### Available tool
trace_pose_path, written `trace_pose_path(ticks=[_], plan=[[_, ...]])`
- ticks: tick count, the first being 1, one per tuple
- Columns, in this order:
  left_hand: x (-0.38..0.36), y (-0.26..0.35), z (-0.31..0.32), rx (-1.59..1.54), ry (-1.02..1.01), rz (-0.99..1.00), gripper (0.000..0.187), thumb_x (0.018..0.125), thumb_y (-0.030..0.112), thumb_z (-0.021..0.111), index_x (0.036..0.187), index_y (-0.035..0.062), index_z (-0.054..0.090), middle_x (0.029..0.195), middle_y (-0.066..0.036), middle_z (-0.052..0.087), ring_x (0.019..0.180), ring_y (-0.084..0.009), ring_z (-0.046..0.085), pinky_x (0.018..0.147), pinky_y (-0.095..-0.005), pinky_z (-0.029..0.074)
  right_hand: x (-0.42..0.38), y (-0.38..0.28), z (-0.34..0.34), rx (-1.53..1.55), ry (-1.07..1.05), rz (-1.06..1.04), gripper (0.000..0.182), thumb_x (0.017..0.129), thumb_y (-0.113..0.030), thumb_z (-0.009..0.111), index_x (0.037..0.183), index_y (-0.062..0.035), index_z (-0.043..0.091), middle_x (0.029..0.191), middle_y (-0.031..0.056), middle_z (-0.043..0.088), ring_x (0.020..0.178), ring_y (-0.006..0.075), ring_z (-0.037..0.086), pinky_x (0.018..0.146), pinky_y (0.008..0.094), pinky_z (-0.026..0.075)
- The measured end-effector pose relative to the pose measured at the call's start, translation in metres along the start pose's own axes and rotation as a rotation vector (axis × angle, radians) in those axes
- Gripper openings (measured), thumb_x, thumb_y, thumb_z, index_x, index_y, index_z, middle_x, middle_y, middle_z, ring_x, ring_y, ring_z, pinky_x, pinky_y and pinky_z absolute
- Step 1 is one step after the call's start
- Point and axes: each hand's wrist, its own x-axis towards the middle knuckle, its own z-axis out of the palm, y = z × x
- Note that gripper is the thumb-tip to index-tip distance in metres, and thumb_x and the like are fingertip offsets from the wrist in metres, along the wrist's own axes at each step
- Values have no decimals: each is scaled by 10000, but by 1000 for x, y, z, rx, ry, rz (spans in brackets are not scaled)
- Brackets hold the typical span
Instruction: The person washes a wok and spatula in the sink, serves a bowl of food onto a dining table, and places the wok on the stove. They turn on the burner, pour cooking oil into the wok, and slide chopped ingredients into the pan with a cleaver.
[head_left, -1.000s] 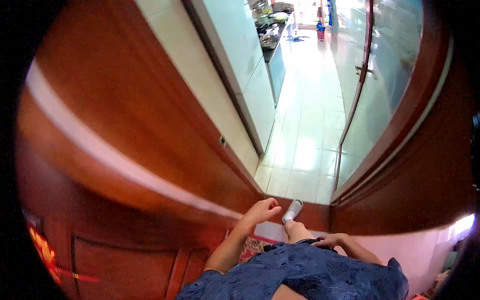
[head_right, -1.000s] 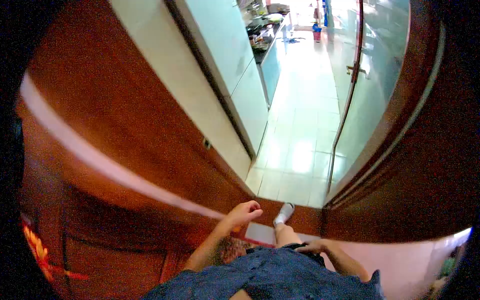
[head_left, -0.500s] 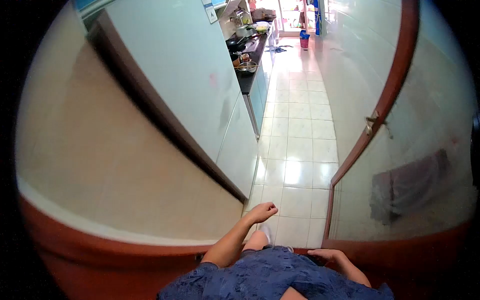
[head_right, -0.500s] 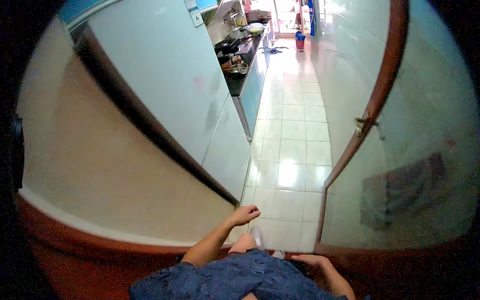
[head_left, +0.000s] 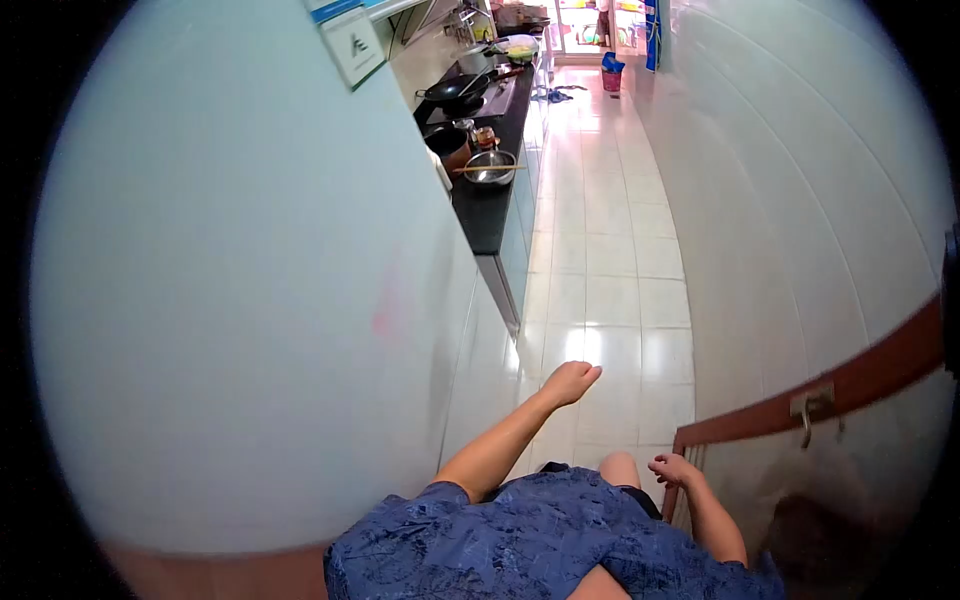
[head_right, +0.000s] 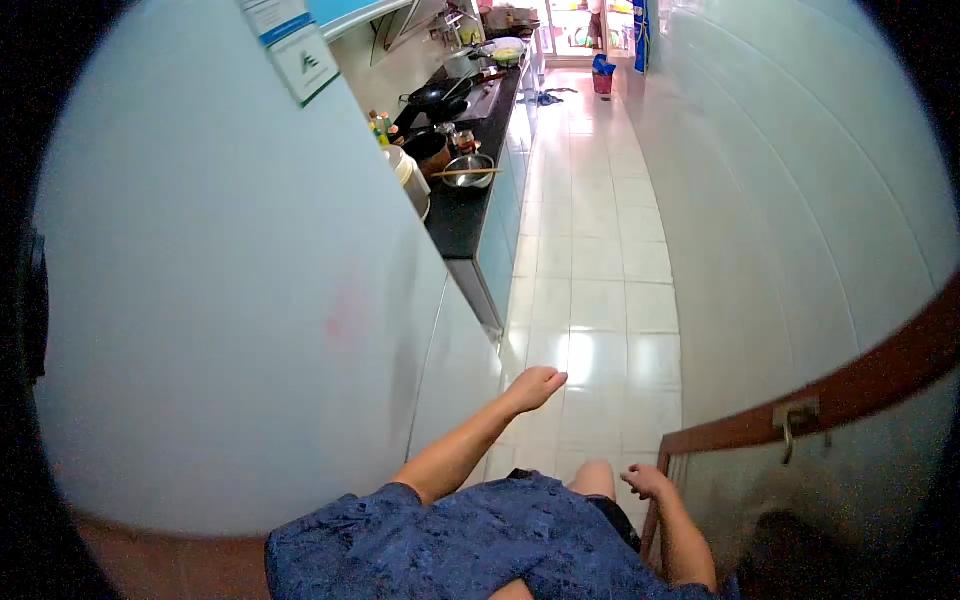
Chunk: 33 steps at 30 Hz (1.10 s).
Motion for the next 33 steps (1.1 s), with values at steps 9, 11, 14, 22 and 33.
trace_pose_path(ticks=[9, 11, 14, 22, 33], plan=[[247, 7, -61, -25, 103, 60, 470, 939, 369, 459, 755, -44, 586, 765, -251, 609, 727, -395, 579, 691, -464, 446, 159, -110, -220, 7, 27, 4, 518, 880, -339, 594, 1262, 6, 535, 1039, 152, 645, 826, 238, 659, 638, 399, 550], [285, -5, -77, -22, 93, -16, 479, 938, 383, 463, 752, -40, 587, 758, -225, 625, 716, -374, 588, 691, -452, 452, 190, -164, -287, -132, 30, 11, 500, 885, -343, 582, 1247, 1, 545, 1027, 146, 653, 819, 237, 667, 647, 390, 568], [335, -9, -106, -181, 136, -151, 468, 942, 398, 472, 790, -20, 616, 771, -208, 635, 737, -341, 612, 694, -455, 458, 261, -260, -371, -365, -26, -60, 496, 885, -350, 573, 1227, 10, 561, 979, 150, 670, 801, 233, 676, 642, 385, 580], [500, -26, -193, -430, 330, -322, 388, 932, 368, 546, 843, -5, 609, 751, -153, 632, 703, -241, 595, 663, -379, 468, 436, -547, -472, -665, 8, -562, 533, 882, -344, 575, 1249, 42, 548, 905, 164, 691, 709, 218, 668, 600, 343, 537], [726, -82, -346, -221, 497, -307, 282, 910, 271, 573, 902, 0, 651, 759, -186, 655, 703, -302, 644, 636, -397, 479, 531, -857, -581, -715, -43, -753, 458, 900, -314, 559, 1191, 38, 590, 897, 180, 704, 750, 242, 700, 726, 366, 540]])
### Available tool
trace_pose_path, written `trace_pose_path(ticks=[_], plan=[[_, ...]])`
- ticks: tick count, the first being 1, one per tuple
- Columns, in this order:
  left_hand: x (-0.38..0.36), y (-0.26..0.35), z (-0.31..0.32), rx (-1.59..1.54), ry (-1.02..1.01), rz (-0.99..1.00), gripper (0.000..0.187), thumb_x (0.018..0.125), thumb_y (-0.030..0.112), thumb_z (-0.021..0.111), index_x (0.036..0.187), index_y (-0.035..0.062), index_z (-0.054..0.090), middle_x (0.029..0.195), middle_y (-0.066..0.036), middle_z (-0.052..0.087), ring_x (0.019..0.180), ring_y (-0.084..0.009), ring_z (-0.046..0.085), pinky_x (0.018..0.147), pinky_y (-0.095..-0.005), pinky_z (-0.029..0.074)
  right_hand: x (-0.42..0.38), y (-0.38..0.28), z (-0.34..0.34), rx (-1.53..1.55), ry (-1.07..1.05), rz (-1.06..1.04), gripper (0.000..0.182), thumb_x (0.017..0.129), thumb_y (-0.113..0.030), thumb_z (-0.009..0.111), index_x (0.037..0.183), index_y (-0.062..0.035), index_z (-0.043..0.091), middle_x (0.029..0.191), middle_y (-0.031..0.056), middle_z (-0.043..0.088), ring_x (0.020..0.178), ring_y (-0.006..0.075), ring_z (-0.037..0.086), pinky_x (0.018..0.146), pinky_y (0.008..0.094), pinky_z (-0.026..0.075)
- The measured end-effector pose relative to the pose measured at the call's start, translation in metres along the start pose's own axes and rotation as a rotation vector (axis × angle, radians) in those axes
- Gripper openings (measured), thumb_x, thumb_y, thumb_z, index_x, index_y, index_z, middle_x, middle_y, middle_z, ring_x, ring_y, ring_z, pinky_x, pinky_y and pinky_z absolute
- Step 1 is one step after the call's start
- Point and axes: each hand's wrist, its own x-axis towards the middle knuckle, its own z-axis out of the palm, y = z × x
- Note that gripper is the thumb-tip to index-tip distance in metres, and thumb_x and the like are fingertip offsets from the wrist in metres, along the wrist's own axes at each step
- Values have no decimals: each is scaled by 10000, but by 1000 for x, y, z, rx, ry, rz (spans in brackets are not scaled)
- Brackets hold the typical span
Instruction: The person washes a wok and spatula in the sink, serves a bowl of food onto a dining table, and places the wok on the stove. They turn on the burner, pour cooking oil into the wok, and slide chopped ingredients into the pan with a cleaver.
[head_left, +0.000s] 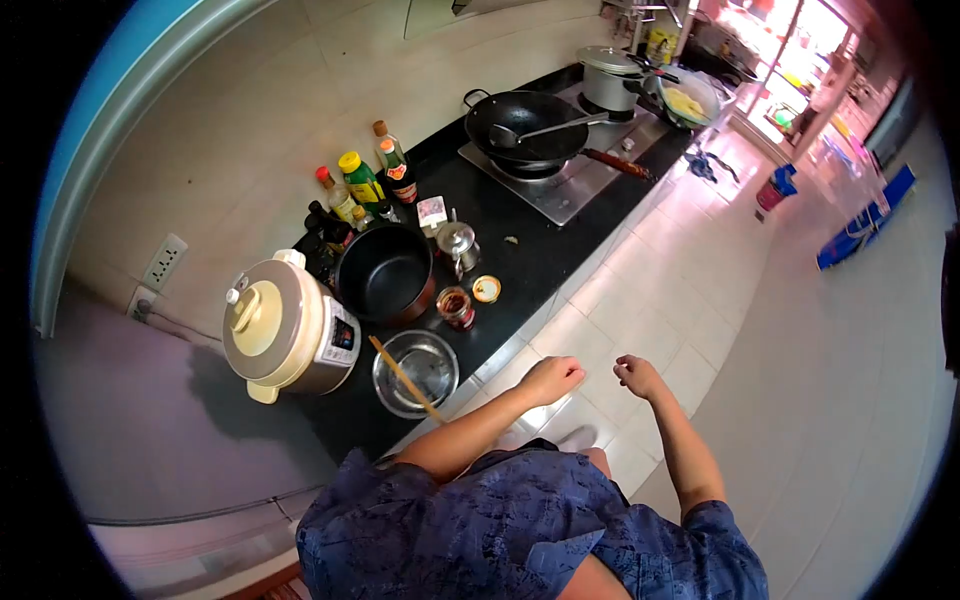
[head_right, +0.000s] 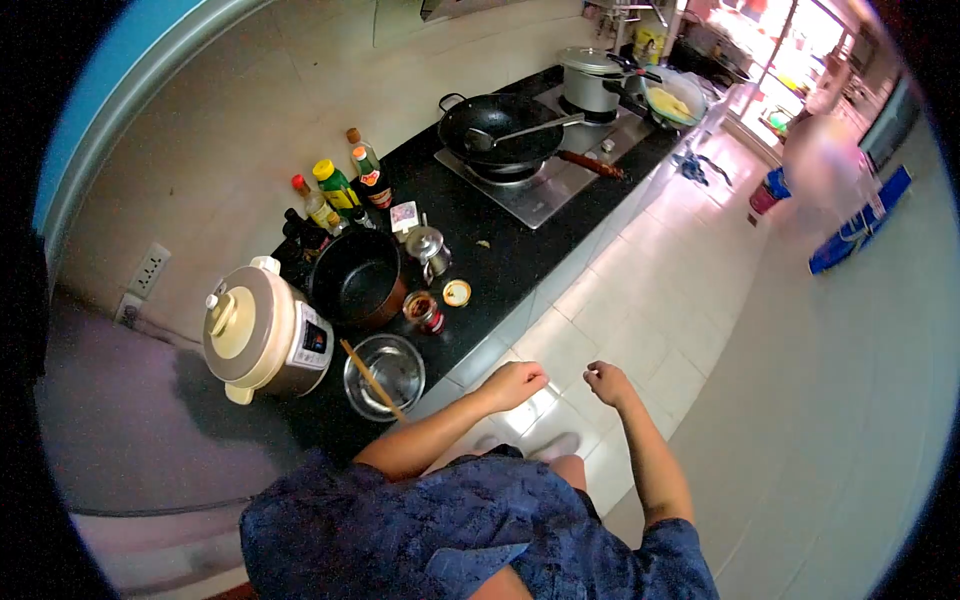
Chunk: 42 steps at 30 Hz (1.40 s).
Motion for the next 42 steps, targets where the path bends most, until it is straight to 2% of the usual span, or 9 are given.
trace_pose_path(ticks=[7, 12, 14, 22, 26, 30, 35, 38, 42], plan=[[102, -32, 15, 71, 265, -234, 293, 887, 299, 599, 909, 15, 667, 827, -184, 678, 760, -318, 666, 666, -409, 501, 183, 60, -157, -270, 106, -371, 332, 882, -265, 556, 1064, -6, 655, 780, 183, 689, 714, 293, 682, 713, 390, 536], [123, -23, 35, 124, 408, -480, 294, 876, 310, 605, 885, 22, 667, 828, -183, 678, 769, -342, 661, 677, -430, 501, 313, 26, -248, -427, 329, -607, 273, 867, -234, 570, 1063, -63, 652, 860, 213, 675, 842, 374, 651, 776, 438, 523], [132, -11, 47, 103, 437, -559, 284, 874, 304, 609, 879, 27, 667, 830, -184, 679, 780, -352, 662, 682, -434, 504, 341, -21, -284, -497, 256, -536, 312, 874, -224, 599, 1149, -79, 572, 969, 203, 653, 904, 382, 639, 785, 477, 518], [207, -27, 58, 67, 560, -716, 279, 886, 305, 600, 900, 33, 663, 831, -177, 680, 799, -348, 663, 689, -411, 510, 511, -94, -300, -749, 351, -700, 478, 822, -168, 619, 1277, -139, 475, 1033, 188, 558, 916, 370, 627, 780, 457, 526], [247, -19, 37, 39, 568, -700, 285, 892, 299, 590, 881, 20, 648, 823, -188, 673, 789, -356, 657, 676, -436, 499, 547, -111, -305, -859, 168, -815, 254, 908, -147, 499, 1136, -142, 610, 1014, 154, 569, 968, 304, 631, 788, 410, 537], [279, -11, 14, 39, 558, -725, 282, 896, 284, 582, 853, 12, 641, 820, -195, 670, 784, -366, 654, 672, -450, 495, 567, -116, -308, -1011, 64, -917, 351, 838, -364, 633, 991, -51, 671, 968, 170, 658, 894, 333, 669, 766, 417, 547], [308, 0, -1, 22, 652, -734, 278, 901, 283, 582, 863, 17, 652, 793, -199, 667, 749, -366, 658, 655, -442, 498, 551, -132, -300, -756, 67, -490, 518, 882, -493, 571, 1055, -8, 623, 980, 180, 696, 917, 310, 685, 774, 397, 551], [329, 9, -7, -56, 753, -708, 294, 903, 301, 591, 866, 16, 654, 770, -196, 662, 723, -354, 660, 638, -423, 491, 551, -134, -304, -795, 59, -477, 548, 874, -490, 575, 1137, -9, 573, 956, 175, 699, 921, 320, 682, 799, 417, 543], [369, 20, -16, -295, 821, -763, 376, 937, 348, 551, 822, 1, 640, 676, -112, 633, 606, -212, 610, 587, -352, 464, 568, -122, -305, -739, -28, -560, 540, 872, -465, 581, 1184, -25, 542, 955, 186, 695, 919, 330, 680, 807, 434, 537]])
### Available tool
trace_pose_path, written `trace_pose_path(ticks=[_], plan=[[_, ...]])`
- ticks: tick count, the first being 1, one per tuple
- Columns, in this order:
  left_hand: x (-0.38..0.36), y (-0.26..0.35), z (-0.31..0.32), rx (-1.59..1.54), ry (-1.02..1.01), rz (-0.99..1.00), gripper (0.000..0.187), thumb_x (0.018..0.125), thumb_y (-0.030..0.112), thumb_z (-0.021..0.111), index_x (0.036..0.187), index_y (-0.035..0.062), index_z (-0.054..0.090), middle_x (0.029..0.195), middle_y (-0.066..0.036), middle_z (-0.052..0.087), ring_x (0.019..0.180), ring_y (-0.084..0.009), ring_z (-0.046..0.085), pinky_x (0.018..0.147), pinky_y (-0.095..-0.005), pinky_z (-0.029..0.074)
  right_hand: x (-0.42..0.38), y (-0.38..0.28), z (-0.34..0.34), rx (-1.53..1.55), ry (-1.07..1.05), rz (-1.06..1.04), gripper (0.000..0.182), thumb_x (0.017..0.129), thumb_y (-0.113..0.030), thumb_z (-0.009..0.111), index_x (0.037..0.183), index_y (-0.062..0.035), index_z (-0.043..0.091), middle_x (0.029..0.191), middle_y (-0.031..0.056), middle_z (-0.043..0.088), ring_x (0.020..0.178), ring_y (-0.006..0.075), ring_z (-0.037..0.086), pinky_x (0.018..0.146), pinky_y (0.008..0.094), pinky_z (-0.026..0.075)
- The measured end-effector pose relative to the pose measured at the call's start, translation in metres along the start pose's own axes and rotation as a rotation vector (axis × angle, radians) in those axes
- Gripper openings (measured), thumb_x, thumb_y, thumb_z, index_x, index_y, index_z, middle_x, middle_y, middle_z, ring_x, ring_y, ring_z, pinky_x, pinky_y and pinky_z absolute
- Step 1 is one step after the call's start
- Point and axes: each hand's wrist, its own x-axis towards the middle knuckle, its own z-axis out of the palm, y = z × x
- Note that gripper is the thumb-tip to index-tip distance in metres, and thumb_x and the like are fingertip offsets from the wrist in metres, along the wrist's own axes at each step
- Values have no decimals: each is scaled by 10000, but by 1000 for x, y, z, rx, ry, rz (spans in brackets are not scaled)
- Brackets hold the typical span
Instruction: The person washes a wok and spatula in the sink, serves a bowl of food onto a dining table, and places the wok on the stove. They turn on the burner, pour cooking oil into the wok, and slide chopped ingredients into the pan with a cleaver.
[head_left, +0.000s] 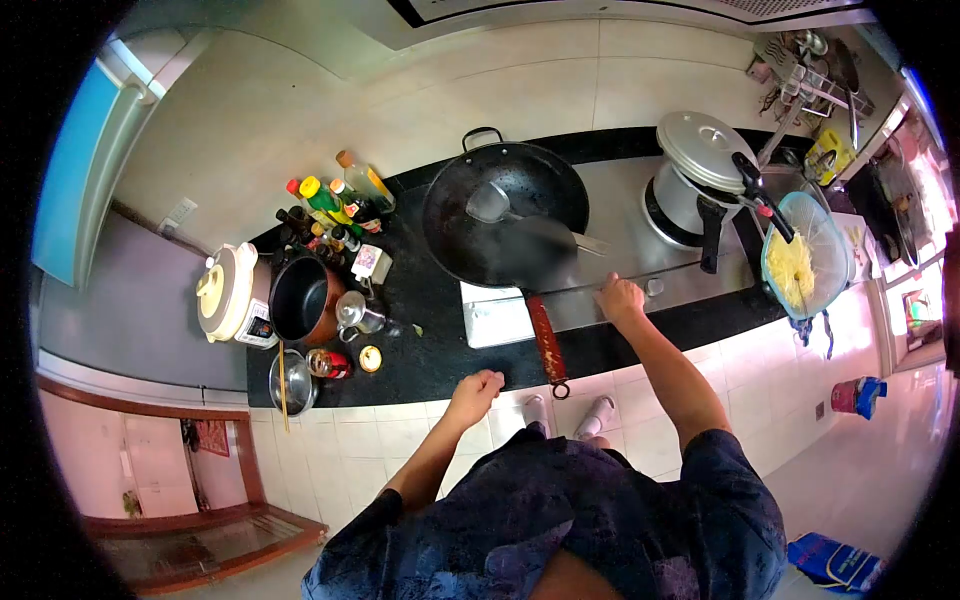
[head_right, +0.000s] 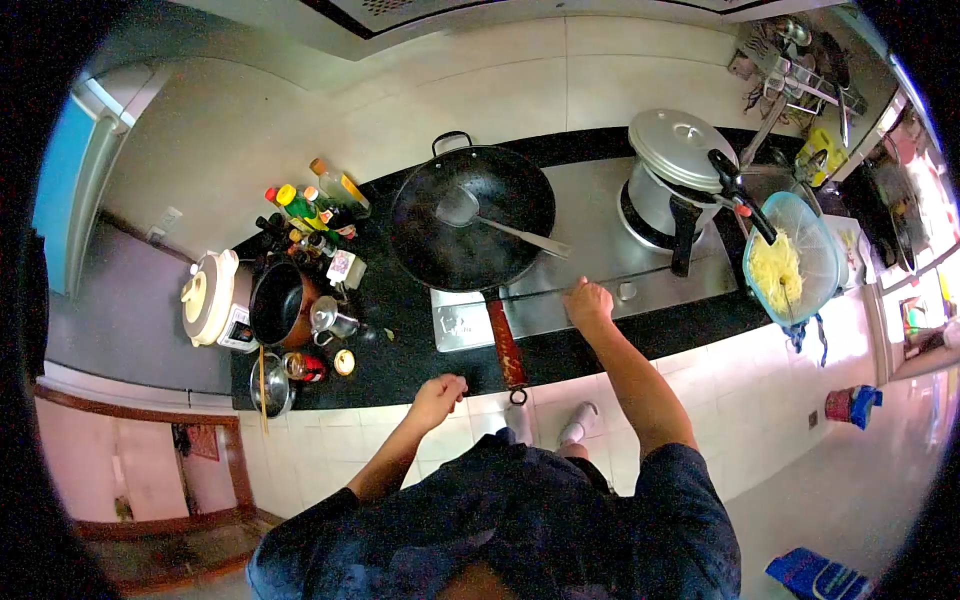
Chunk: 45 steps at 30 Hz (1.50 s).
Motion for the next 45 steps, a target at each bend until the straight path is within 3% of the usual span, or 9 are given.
trace_pose_path(ticks=[1, 6, 12, 14, 18, 20, 22, 28, 45], plan=[[0, 14, 6, -86, 7, 2, 422, 962, 372, 513, 816, -6, 629, 660, -60, 597, 565, -146, 543, 549, -307, 440, 5, 3, 7, 6, -1, -20, 533, 868, -456, 586, 1184, -29, 541, 953, 188, 694, 917, 332, 680, 803, 435, 537], [0, 65, 28, -440, 12, -75, 463, 1006, 424, 417, 921, 12, 612, 706, -25, 573, 545, -117, 512, 480, -256, 405, -2, 6, 3, -148, 5, -257, 280, 884, -221, 568, 1130, -87, 563, 960, 133, 704, 935, 287, 682, 764, 404, 552], [33, 83, 56, -735, 48, -104, 451, 1009, 469, 375, 988, 72, 589, 805, -28, 634, 562, -118, 569, 449, -239, 419, 2, 24, 5, -297, 76, -610, 301, 862, -162, 574, 1157, -102, 566, 1051, 141, 678, 983, 312, 654, 752, 383, 547], [37, 104, 64, -777, 217, -140, 445, 1009, 456, 389, 961, 65, 594, 812, -64, 645, 638, -161, 612, 579, -301, 493, 1, 22, 4, -312, 54, -602, 313, 864, -163, 573, 1172, -102, 566, 1090, 149, 659, 1014, 313, 636, 770, 388, 539], [48, 114, 58, -786, 140, -155, 421, 953, 485, 518, 1015, 73, 584, 812, -71, 644, 727, -194, 636, 666, -333, 517, 2, 19, 5, -331, -3, -575, 315, 877, -160, 557, 1187, -102, 569, 1139, 169, 625, 1066, 312, 606, 816, 393, 521], [46, 127, 56, -687, 167, -147, 395, 931, 463, 572, 969, 70, 554, 797, -74, 637, 707, -193, 639, 650, -329, 521, -4, 16, -4, -307, -16, -545, 327, 881, -167, 551, 1199, -91, 558, 1127, 169, 609, 1069, 303, 596, 833, 391, 512], [54, 125, 57, -718, 155, -169, 281, 901, 318, 632, 943, 58, 532, 766, -75, 621, 655, -202, 638, 589, -334, 525, -14, 24, -11, -262, 37, -530, 345, 884, -175, 550, 1217, -86, 542, 1108, 162, 596, 1058, 298, 592, 840, 391, 506], [70, 129, 66, -702, 189, -174, 88, 810, 90, 607, 791, 43, 534, 653, -58, 545, 525, -167, 552, 468, -315, 486, -53, 40, -16, 133, 280, -493, 427, 850, -197, 614, 1245, -81, 500, 1095, 154, 554, 1023, 319, 580, 839, 423, 499], [48, 176, 22, -677, 213, -104, 200, 781, 52, 616, 953, 29, 515, 701, -47, 543, 536, -124, 505, 466, -258, 428, -82, 90, 7, 542, 258, -339, 456, 839, -205, 654, 1220, -25, 480, 1106, 204, 549, 991, 363, 604, 822, 432, 523]])
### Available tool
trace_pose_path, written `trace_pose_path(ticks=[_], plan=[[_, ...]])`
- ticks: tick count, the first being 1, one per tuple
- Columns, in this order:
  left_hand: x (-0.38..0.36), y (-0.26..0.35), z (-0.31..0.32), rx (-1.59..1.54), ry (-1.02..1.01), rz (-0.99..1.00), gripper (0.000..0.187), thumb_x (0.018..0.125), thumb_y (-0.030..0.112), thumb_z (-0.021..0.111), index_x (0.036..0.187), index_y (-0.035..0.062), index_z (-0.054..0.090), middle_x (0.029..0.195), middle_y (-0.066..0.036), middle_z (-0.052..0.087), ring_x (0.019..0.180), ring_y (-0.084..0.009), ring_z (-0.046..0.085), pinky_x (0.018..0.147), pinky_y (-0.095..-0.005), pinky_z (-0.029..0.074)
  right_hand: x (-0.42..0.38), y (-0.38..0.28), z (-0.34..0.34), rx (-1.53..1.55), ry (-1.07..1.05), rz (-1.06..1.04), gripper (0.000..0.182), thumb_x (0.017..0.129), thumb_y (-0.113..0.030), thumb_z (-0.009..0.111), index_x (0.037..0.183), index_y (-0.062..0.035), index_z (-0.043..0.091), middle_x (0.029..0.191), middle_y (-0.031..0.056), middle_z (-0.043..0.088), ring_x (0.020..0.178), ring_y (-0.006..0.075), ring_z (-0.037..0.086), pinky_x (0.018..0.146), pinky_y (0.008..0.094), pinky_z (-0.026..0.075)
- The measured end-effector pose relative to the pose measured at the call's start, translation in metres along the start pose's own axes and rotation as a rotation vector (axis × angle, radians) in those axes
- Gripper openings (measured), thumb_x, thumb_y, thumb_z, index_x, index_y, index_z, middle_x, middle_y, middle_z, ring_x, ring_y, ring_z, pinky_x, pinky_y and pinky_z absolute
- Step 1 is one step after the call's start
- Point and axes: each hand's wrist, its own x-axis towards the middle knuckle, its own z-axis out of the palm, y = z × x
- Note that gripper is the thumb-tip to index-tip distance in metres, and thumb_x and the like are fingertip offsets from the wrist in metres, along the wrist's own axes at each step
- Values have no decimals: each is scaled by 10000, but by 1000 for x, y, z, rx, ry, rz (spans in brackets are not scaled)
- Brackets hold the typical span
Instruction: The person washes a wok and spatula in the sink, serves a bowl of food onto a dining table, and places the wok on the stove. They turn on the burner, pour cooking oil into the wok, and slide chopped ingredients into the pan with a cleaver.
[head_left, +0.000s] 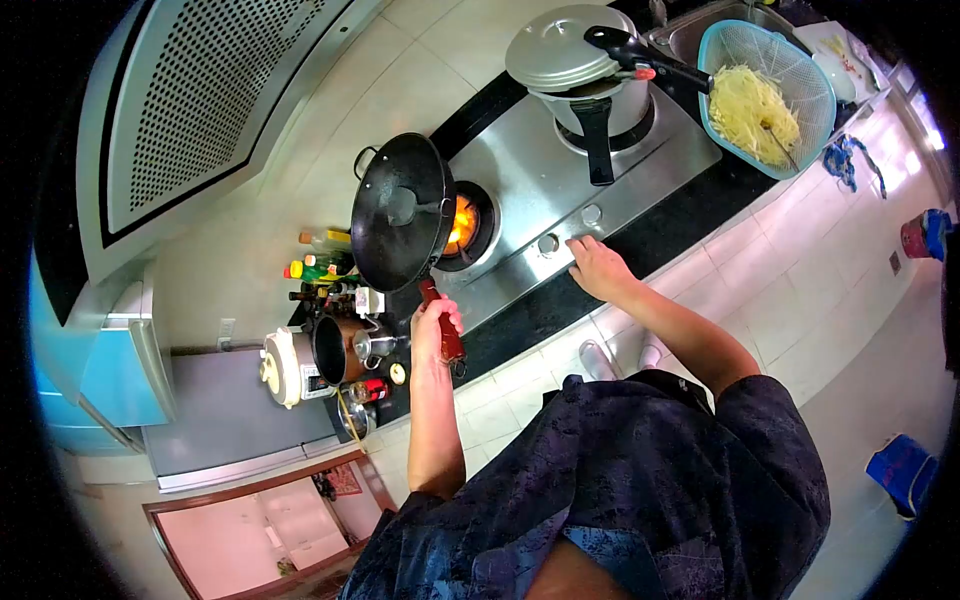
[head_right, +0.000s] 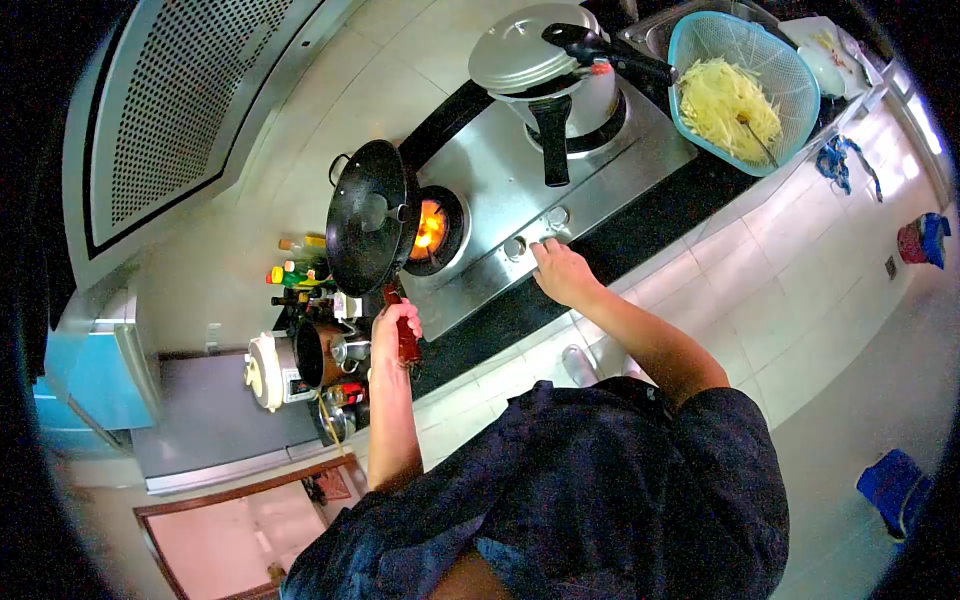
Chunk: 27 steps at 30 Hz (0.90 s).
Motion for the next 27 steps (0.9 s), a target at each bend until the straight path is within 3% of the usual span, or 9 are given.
trace_pose_path(ticks=[11, 27], plan=[[4, -14, -2, 17, -55, -57, 217, 803, 67, 617, 982, 26, 503, 738, -39, 547, 561, -121, 501, 476, -256, 421, -12, 6, 6, 89, -13, 63, 381, 856, -210, 637, 1162, -13, 525, 1090, 205, 558, 992, 360, 604, 867, 445, 501], [21, -14, -7, -9, -81, -129, 196, 822, 85, 590, 987, 51, 490, 743, -35, 543, 572, -122, 506, 479, -251, 432, -23, 14, 7, 130, 49, 137, 328, 871, -211, 624, 1123, -15, 549, 1028, 191, 591, 887, 363, 641, 763, 450, 536]])
